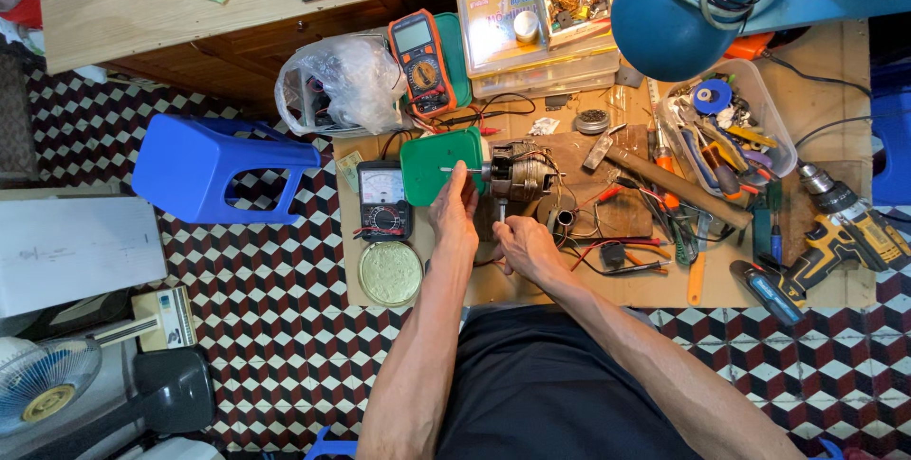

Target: The person works on a disassembled electric motor on a cluttered workbench. They repeatedly rotate the rotor shaft by hand, wipe the shaft and commutator with a white cloth, and use a multimeter probe to test electrical continuity on the commutator segments. The person also uses pliers to adjust a small part on the rotor and briefly picks up a power drill before returning to manual adjustments.

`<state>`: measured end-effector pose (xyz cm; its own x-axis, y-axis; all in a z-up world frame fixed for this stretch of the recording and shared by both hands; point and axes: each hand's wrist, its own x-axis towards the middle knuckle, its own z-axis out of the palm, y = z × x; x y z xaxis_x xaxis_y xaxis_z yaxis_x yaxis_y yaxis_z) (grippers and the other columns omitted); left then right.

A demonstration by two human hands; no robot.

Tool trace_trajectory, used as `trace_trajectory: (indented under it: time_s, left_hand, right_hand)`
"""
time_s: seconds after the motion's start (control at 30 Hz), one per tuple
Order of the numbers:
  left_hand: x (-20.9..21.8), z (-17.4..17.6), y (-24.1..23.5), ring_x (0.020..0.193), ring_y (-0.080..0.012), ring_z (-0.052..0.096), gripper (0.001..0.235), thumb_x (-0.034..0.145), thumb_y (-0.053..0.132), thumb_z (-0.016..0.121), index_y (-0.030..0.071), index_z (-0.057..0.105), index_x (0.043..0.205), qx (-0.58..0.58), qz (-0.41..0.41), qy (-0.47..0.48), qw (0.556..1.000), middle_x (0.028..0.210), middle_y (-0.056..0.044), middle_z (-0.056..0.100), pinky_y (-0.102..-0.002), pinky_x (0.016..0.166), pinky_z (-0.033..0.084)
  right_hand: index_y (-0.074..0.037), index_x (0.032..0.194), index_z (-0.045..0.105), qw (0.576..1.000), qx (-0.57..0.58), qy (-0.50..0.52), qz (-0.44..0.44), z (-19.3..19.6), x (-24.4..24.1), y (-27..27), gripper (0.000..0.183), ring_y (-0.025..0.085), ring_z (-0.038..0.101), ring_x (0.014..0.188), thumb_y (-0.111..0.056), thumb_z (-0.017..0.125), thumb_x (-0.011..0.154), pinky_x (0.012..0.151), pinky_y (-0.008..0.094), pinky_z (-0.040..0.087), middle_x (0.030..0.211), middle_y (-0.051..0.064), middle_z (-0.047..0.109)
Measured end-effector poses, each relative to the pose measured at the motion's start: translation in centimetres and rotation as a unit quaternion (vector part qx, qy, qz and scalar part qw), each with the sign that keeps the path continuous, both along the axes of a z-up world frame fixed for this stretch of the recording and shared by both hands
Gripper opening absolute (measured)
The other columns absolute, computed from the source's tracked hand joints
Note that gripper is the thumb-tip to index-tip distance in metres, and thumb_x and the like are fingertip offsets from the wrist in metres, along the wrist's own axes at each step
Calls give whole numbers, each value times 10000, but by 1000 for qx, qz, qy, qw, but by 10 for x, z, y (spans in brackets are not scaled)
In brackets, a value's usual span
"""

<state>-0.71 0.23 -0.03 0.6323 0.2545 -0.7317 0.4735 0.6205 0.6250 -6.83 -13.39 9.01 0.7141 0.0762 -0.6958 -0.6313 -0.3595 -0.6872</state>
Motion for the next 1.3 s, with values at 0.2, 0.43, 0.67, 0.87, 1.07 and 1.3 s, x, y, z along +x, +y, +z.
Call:
trace_trajectory:
  time_s: [0.2, 0.43, 0.67, 0.87, 1.07, 1.3]
  left_hand:
    - [9, -15, -3, 942, -143, 681, 368, 767, 243, 890, 111, 750, 1080, -22, 25, -8, 999, 1010, 1, 744, -298, 832, 516]
    - [8, -21, -4, 909, -141, 678, 318, 790, 278, 878, 104, 761, 1030, -3, 13, 6, 1000, 965, -5, 740, -289, 815, 534]
    - [8, -16, -5, 882, -131, 680, 317, 790, 269, 879, 95, 758, 1026, 10, 15, 5, 1000, 951, -5, 737, -270, 793, 543]
    - [8, -12, -7, 866, -133, 677, 323, 796, 263, 879, 82, 757, 1033, 9, 20, 6, 1000, 939, -9, 736, -264, 768, 531]
    - [6, -8, -5, 926, -165, 674, 378, 782, 263, 871, 81, 745, 1088, -24, 11, -3, 1000, 1013, -41, 726, -298, 828, 534]
    - [-12, 6, -1, 1045, -194, 659, 586, 811, 437, 815, 37, 684, 1220, -37, -17, -2, 999, 1131, -95, 706, -345, 936, 510]
  right_hand:
    - [36, 981, 674, 1000, 3, 0, -1, -4, 0, 1, 412, 229, 719, 542, -312, 456, 1010, 579, 380, 585, 773, 150, 779]
    - [38, 992, 681, 1000, 6, 2, 4, -4, 1, 0, 430, 222, 726, 551, -324, 450, 1015, 590, 371, 590, 773, 151, 782]
    - [43, 1001, 680, 1000, 10, 1, -2, -1, 1, -1, 429, 228, 723, 553, -322, 453, 1011, 587, 371, 589, 779, 143, 784]
    - [46, 1005, 680, 1000, 7, -1, -2, 0, 1, 0, 430, 229, 727, 550, -317, 451, 1014, 587, 367, 591, 780, 146, 786]
    - [40, 1015, 683, 1000, 5, -1, -3, 1, 1, 0, 431, 230, 726, 544, -324, 452, 1013, 584, 371, 590, 779, 146, 785]
    - [48, 1006, 694, 1000, -2, -5, -3, 4, 1, 1, 435, 225, 722, 536, -324, 468, 1005, 582, 374, 582, 764, 150, 781]
